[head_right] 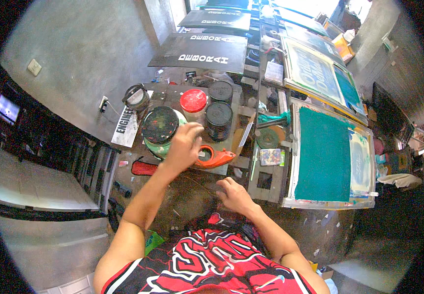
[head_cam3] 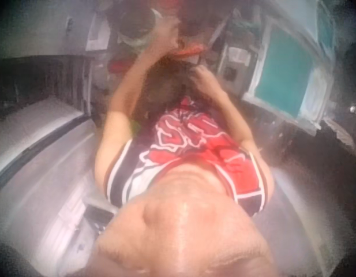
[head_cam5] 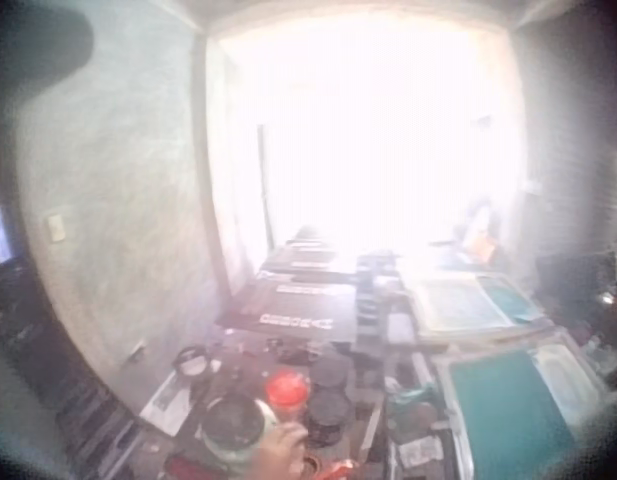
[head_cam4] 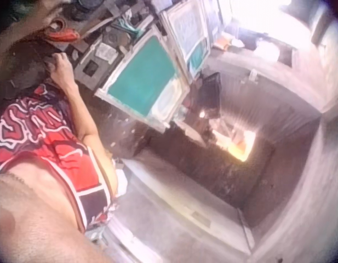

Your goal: The person scrapes dried green ink from a screen printing frame using a green plastic scraper, then applies orange tape along the frame edges. They lift and reposition the frame, and finally scoop a beige paste from a bucket onto the screen using a metal spatula.

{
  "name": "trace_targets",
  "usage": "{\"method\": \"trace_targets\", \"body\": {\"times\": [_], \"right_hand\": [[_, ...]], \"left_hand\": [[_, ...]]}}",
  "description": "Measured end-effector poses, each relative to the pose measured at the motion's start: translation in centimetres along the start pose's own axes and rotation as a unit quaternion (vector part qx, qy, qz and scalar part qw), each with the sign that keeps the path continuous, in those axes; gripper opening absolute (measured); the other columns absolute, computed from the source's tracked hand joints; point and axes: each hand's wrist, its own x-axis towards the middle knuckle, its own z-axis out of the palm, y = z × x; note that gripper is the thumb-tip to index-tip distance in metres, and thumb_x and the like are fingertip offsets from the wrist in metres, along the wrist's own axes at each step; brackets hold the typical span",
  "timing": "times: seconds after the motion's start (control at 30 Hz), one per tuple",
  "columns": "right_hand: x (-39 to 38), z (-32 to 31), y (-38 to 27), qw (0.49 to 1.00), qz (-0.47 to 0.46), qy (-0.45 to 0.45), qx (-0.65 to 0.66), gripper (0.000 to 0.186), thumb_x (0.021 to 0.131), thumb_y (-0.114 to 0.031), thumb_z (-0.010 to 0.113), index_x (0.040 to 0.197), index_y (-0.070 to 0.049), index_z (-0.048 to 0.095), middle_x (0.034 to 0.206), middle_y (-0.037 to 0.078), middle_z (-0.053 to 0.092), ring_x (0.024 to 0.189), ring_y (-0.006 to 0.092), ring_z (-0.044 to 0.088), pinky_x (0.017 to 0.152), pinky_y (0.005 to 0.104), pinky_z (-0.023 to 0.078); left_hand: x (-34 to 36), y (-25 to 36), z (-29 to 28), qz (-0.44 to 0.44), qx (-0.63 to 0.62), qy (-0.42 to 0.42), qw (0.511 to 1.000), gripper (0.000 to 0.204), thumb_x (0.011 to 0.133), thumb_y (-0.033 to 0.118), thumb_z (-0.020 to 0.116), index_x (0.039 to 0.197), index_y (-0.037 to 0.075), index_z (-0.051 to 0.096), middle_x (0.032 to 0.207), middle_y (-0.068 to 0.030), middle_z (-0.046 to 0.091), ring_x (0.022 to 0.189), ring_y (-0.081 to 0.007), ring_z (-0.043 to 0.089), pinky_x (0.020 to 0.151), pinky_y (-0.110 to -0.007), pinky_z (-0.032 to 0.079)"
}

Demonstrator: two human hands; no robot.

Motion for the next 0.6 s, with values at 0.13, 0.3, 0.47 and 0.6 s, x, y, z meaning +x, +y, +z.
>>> {"method": "trace_targets", "body": {"times": [0.13, 0.3, 0.47, 0.6], "right_hand": [[-0.2, 0.6, 0.1, 1.0, -0.012, 0.006, -0.003, 0.035, 0.091, -0.017, 0.071, 0.122, -0.001, 0.061, 0.113, 0.02, 0.062, 0.105, 0.0422, 0.065, 0.091, 0.0475, 0.055], [-0.9, 0.8, -0.2, 1.0, -0.002, -0.01, -0.004, 0.035, 0.092, -0.018, 0.07, 0.123, -0.002, 0.062, 0.116, 0.02, 0.062, 0.107, 0.0425, 0.064, 0.093, 0.0483, 0.054], [-2.0, 0.1, -0.4, 0.999, 0.002, 0.048, -0.002, 0.044, 0.093, -0.018, 0.069, 0.132, -0.004, 0.056, 0.119, 0.022, 0.061, 0.107, 0.0443, 0.064, 0.092, 0.0506, 0.054], [-3.8, -1.2, -0.1, 0.989, 0.03, 0.142, 0.01, 0.066, 0.093, -0.015, 0.069, 0.151, -0.008, 0.039, 0.124, 0.023, 0.057, 0.101, 0.0446, 0.065, 0.089, 0.0517, 0.054]], "left_hand": [[4.7, -2.0, -1.4, -0.005, 0.083, -0.082, 0.993, 0.038, 0.083, 0.005, 0.072, 0.12, -0.001, 0.065, 0.123, -0.0208, 0.063, 0.118, -0.0397, 0.061, 0.104, -0.048, 0.049], [10.2, -3.6, -1.2, -0.04, 0.231, -0.251, 0.939, 0.046, 0.085, 0.018, 0.076, 0.123, -0.003, 0.063, 0.124, -0.0245, 0.062, 0.12, -0.041, 0.061, 0.105, -0.048, 0.049], [8.4, -0.1, 0.7, 0.025, 0.124, -0.227, 0.966, 0.047, 0.088, 0.023, 0.076, 0.125, -0.003, 0.062, 0.128, -0.0241, 0.062, 0.121, -0.0424, 0.061, 0.104, -0.048, 0.05], [5.2, 4.8, 2.4, 0.1, -0.015, -0.266, 0.959, 0.048, 0.087, 0.02, 0.078, 0.126, -0.002, 0.063, 0.137, -0.0222, 0.056, 0.124, -0.0431, 0.059, 0.106, -0.046, 0.049]]}}
